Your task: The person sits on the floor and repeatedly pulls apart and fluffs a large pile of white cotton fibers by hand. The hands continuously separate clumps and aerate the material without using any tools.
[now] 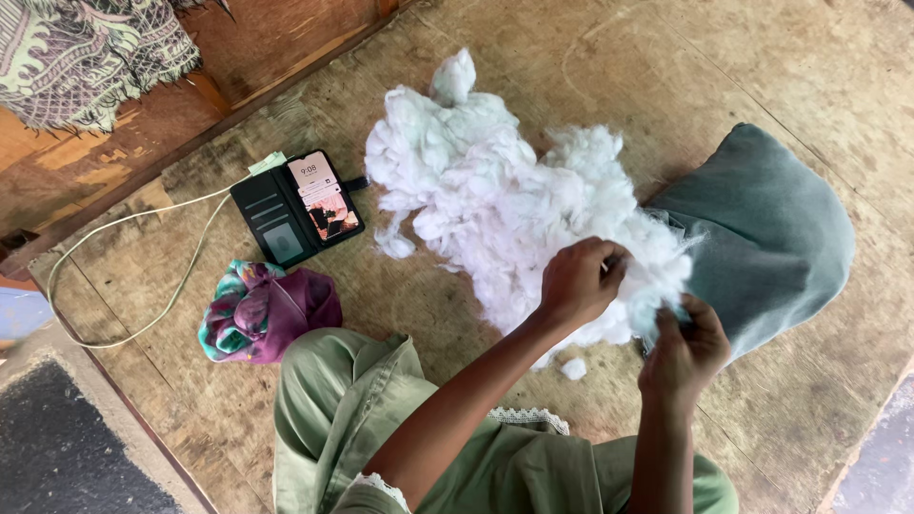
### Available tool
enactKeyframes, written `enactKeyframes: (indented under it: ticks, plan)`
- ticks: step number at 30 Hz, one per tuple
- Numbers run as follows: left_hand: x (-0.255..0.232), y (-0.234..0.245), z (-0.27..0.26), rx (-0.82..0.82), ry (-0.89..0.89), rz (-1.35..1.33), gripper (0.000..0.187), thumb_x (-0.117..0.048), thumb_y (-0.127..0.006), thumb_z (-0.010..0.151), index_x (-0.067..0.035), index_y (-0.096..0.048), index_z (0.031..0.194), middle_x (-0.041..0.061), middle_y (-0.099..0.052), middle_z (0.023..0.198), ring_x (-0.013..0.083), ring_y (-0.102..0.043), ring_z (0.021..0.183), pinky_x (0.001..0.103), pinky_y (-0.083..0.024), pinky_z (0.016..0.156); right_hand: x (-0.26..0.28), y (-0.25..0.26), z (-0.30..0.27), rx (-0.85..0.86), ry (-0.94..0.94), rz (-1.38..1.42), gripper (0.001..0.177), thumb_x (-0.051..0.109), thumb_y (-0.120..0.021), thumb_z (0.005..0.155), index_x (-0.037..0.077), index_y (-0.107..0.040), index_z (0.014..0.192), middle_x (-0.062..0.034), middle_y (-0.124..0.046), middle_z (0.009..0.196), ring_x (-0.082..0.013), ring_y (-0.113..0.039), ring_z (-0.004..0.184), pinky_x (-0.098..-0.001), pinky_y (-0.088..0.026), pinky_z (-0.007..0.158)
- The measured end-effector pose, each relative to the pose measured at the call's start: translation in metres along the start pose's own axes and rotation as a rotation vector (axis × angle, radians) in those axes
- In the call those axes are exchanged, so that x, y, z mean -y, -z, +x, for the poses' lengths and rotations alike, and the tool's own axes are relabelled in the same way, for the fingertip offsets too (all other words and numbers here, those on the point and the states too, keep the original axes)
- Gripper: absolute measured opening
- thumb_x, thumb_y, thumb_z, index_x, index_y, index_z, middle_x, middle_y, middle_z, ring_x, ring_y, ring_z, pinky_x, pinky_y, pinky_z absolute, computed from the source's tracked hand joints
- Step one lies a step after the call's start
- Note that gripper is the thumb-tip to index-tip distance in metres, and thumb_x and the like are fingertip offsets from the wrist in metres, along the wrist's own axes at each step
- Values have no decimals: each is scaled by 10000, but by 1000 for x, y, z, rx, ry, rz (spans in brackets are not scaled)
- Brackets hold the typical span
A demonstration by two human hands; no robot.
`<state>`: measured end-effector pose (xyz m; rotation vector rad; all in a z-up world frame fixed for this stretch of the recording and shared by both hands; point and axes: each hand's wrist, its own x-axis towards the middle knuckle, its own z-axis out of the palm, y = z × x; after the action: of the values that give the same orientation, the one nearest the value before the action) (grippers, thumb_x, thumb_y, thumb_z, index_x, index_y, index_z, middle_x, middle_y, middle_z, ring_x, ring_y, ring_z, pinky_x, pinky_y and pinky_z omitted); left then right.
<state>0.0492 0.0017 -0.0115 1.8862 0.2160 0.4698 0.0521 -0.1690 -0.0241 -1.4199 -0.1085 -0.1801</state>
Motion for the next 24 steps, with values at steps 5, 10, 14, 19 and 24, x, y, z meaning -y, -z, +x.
enactKeyframes:
  ticks: [5, 10, 14, 19, 24]
  plan:
    - [19, 8, 21, -136, 95, 28, 71, -120, -672, 968, -86, -694, 1027, 101, -707, 959, 216, -704, 772, 355, -568, 688, 31, 17, 2, -145, 18, 404, 206, -141, -574, 956, 9, -631, 1085, -133, -701, 1052, -194, -733, 907, -294, -641, 783]
    - [11, -20, 3, -118, -283, -241, 173, -31, -716, 827, -51, -642, 983, 144, -699, 1049, 273, -661, 1042, 369, -548, 871, 10, 4, 19, 30, -216, 219, 447, -149, -521, 835, 7, -556, 1253, -137, -689, 1098, -190, -719, 934, -284, -619, 785]
    - [-4, -23, -8, 91, 63, -467, 163, 74, -647, 883, -12, -716, 1004, 92, -747, 956, 124, -700, 851, 265, -583, 781, -33, 2, 27, 221, -327, 61, 394, -92, -609, 891, -34, -566, 1278, -137, -693, 1072, -186, -705, 916, -254, -582, 736]
    - [3, -9, -9, -44, 100, -520, 147, 72, -671, 873, -29, -745, 950, 76, -764, 943, 115, -712, 822, 247, -590, 747, -28, 2, 42, 147, -157, -195, 259, 48, -680, 1001, -33, -675, 1247, -129, -724, 1079, -136, -712, 915, -209, -579, 726]
    - [20, -1, -4, -263, 119, -525, 133, 43, -671, 925, -47, -737, 997, 89, -757, 978, 132, -704, 806, 257, -586, 697, -13, 8, 48, -34, -26, -65, 290, 52, -671, 990, 40, -646, 1279, -78, -712, 1076, -109, -734, 901, -228, -631, 751]
